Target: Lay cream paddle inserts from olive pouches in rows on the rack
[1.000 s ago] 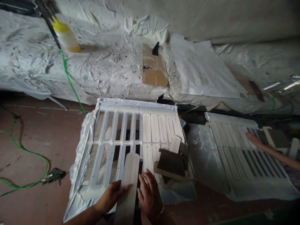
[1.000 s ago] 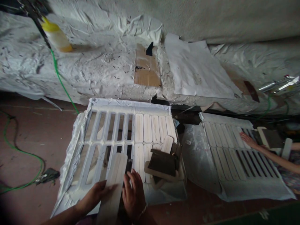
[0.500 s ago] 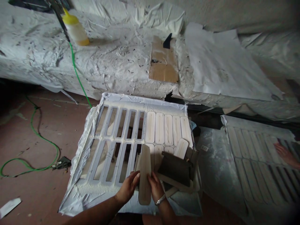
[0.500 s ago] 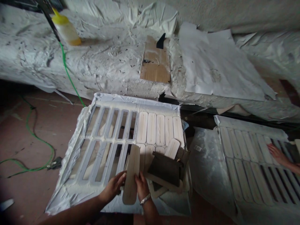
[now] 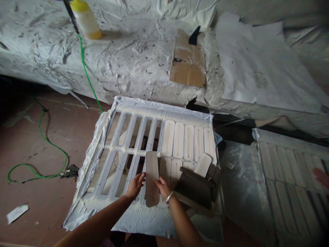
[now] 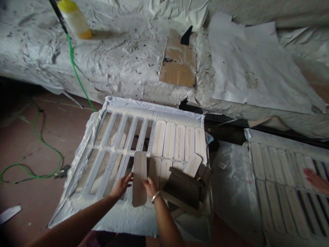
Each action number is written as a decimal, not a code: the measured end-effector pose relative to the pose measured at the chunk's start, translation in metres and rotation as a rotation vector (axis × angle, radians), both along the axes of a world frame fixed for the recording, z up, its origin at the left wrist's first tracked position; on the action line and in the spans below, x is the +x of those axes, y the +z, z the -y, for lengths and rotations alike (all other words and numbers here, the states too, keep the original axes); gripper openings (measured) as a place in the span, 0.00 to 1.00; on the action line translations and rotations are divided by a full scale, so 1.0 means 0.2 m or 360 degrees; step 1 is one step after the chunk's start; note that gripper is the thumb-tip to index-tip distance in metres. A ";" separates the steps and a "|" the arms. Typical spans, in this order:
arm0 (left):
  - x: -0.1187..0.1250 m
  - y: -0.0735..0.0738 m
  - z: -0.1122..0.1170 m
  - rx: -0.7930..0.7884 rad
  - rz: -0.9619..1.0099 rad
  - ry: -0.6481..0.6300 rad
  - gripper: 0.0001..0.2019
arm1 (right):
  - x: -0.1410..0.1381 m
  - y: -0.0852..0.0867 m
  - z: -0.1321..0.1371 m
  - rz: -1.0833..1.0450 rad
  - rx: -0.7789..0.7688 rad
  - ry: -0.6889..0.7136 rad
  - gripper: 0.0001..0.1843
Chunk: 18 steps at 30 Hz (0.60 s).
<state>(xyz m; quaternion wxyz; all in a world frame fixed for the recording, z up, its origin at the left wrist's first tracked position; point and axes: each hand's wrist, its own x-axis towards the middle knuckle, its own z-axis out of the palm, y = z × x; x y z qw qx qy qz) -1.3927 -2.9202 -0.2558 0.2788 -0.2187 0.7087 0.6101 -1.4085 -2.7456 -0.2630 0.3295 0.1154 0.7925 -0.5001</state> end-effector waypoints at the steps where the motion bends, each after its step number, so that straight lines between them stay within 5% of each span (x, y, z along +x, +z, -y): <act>1: -0.03 0.00 0.02 0.0017 0.0057 -0.0020 0.31 | 0.01 -0.01 0.02 -0.0001 0.0041 0.0039 0.20; 9: -0.11 -0.10 0.06 -0.0163 0.0080 -0.0308 0.17 | 0.03 0.05 0.08 0.0023 0.0649 0.0282 0.12; 18: -0.11 -0.11 0.03 -0.0440 0.0010 -0.0479 0.12 | 0.03 -0.01 0.04 0.0037 0.0717 0.0379 0.15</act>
